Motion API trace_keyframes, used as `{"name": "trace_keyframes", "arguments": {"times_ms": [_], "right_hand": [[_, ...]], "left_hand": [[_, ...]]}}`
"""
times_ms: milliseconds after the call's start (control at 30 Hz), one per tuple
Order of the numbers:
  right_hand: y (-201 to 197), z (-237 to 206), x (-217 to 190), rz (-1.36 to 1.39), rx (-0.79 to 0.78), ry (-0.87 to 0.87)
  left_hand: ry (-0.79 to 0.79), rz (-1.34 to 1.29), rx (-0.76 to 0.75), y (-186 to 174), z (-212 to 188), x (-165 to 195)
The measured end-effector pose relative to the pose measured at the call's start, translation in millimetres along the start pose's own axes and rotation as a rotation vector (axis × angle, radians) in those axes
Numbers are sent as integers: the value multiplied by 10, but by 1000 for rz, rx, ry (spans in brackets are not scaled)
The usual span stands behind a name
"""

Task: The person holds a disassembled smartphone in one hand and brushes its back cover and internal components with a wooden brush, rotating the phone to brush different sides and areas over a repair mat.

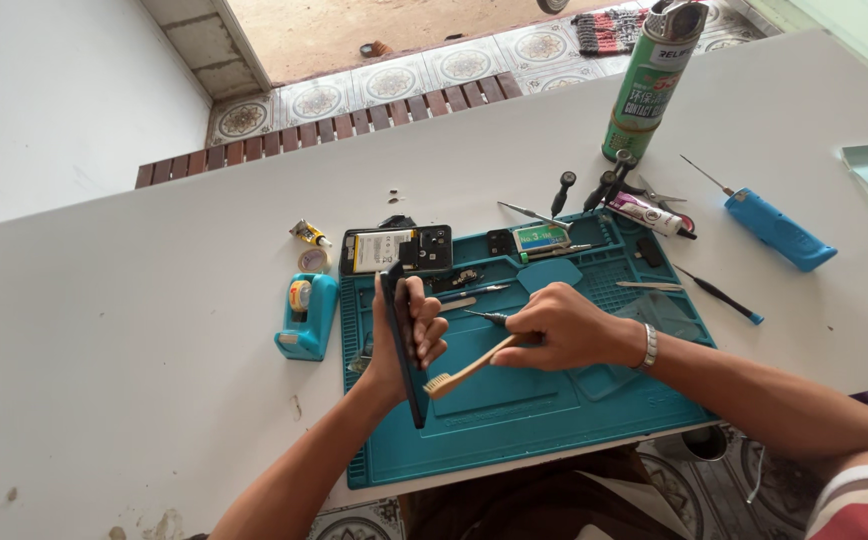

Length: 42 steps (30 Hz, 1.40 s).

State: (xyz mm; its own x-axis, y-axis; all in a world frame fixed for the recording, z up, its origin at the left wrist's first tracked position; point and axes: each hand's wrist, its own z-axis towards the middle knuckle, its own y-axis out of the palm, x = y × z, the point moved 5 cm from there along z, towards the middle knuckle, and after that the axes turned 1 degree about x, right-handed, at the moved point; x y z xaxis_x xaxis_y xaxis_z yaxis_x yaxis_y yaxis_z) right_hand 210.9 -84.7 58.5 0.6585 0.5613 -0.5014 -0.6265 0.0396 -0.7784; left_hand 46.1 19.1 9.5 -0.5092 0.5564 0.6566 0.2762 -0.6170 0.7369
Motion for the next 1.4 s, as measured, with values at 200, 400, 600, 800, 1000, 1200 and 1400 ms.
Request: {"name": "trace_keyframes", "arguments": {"times_ms": [200,400,600,800,1000,1200,1400], "right_hand": [[46,-29,24,-54,-20,32],[-65,-48,240,-33,144,279],[27,-30,144,-14,32,190],[152,-3,23,-84,-117,166],[-25,-12,128,-56,36,179],[-127,-27,202,13,113,272],[41,-11,-60,-115,0,99]], "left_hand": [[25,319,104,-2,-24,-88],[44,577,270,-93,-49,-16],[101,381,266,-81,4,53],[6,215,264,-103,6,56],[91,463,241,-38,7,51],[-7,617,389,-88,-11,38],[49,423,388,-186,9,101]]}}
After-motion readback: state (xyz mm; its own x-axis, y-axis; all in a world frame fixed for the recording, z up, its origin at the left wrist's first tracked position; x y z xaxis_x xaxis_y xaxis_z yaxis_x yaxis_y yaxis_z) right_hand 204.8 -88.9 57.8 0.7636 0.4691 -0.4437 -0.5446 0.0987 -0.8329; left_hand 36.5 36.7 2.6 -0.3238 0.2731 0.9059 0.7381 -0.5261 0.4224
